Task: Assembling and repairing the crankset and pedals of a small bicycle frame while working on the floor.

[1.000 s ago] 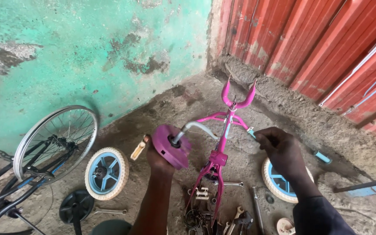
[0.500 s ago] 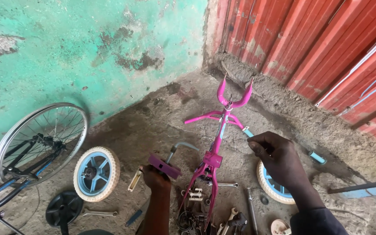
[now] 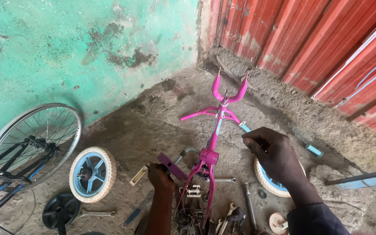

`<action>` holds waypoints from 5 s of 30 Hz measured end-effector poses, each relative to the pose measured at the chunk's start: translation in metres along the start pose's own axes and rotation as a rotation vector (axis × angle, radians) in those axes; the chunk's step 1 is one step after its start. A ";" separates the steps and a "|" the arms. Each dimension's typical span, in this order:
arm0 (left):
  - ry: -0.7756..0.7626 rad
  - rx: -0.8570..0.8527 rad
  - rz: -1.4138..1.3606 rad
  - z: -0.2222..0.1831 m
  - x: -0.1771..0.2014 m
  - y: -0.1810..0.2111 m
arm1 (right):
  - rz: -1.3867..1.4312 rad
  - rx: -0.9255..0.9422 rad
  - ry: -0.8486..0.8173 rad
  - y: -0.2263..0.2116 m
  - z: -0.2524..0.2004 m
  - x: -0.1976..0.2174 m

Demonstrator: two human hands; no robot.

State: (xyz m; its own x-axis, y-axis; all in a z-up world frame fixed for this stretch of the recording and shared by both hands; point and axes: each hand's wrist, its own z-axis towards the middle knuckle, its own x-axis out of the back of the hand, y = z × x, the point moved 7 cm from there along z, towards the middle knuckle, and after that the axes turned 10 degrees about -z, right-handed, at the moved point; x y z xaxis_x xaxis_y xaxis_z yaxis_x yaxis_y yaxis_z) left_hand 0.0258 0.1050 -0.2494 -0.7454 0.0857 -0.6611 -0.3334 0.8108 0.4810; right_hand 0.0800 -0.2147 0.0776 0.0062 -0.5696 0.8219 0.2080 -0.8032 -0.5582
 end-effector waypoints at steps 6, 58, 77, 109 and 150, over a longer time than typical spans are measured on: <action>-0.072 0.044 0.031 0.015 -0.002 -0.020 | -0.010 0.011 0.002 -0.002 -0.001 0.000; -0.944 0.486 -0.516 0.129 -0.063 -0.139 | -0.360 0.039 -0.453 0.027 -0.005 -0.059; -0.873 0.462 -0.393 0.063 -0.114 -0.094 | -0.353 0.069 -0.473 0.038 -0.009 -0.067; -0.208 0.448 0.592 0.070 -0.083 -0.084 | 0.181 -0.185 -0.431 0.111 -0.004 -0.244; -0.313 0.217 1.037 0.043 -0.110 -0.102 | 0.746 -0.443 -0.441 0.113 0.022 -0.240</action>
State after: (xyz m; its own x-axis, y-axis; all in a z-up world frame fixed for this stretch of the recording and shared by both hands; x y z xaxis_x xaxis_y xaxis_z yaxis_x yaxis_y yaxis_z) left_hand 0.1666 0.0378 -0.2502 -0.4156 0.9007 -0.1262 0.5000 0.3422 0.7956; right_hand 0.1236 -0.1649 -0.1800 0.3713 -0.9150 0.1580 -0.3845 -0.3064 -0.8708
